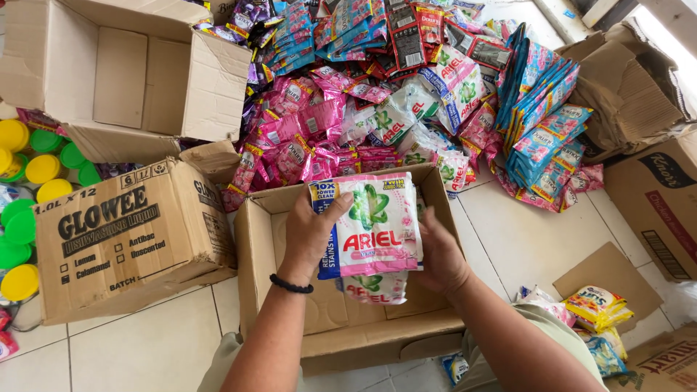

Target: Packing laundry detergent and fabric softener sachets into a cardboard box.

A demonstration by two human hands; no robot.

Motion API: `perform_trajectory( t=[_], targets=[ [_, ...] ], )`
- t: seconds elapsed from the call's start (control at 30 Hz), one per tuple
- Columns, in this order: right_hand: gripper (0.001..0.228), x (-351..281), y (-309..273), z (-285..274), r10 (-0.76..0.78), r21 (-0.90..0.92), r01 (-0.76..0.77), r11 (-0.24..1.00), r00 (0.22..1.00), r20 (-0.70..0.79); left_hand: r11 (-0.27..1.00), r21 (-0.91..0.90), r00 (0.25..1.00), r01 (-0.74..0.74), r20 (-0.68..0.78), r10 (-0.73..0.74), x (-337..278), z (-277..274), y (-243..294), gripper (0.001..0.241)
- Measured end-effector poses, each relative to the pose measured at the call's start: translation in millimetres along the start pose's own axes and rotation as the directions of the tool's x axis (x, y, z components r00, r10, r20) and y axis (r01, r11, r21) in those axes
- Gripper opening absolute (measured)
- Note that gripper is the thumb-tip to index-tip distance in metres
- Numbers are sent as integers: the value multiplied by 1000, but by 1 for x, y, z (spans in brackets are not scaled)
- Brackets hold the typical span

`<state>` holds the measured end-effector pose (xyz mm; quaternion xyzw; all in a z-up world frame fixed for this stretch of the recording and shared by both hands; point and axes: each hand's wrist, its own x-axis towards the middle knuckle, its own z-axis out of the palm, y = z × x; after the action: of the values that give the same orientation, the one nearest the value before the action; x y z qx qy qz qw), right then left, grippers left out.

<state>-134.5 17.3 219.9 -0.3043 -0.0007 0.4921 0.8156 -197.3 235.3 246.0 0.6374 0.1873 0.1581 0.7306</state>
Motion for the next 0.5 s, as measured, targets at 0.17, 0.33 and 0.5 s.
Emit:
perform_trajectory(
  t=[0.17, 0.33, 0.5],
  targets=[
    [75, 0, -5, -5, -149, -339, 102, 935, 982, -116, 962, -256, 995, 97, 36, -91, 14, 2, -43, 43],
    [76, -3, -18, -15, -231, -281, 190, 941, 965, -121, 863, -490, 980, 121, -79, -182, 8, 17, -51, 67],
    [62, -3, -34, -29, -161, -152, 150, 977, 985, -63, 470, -682, 826, 561, 500, -260, -3, 18, -30, 98]
  ],
)
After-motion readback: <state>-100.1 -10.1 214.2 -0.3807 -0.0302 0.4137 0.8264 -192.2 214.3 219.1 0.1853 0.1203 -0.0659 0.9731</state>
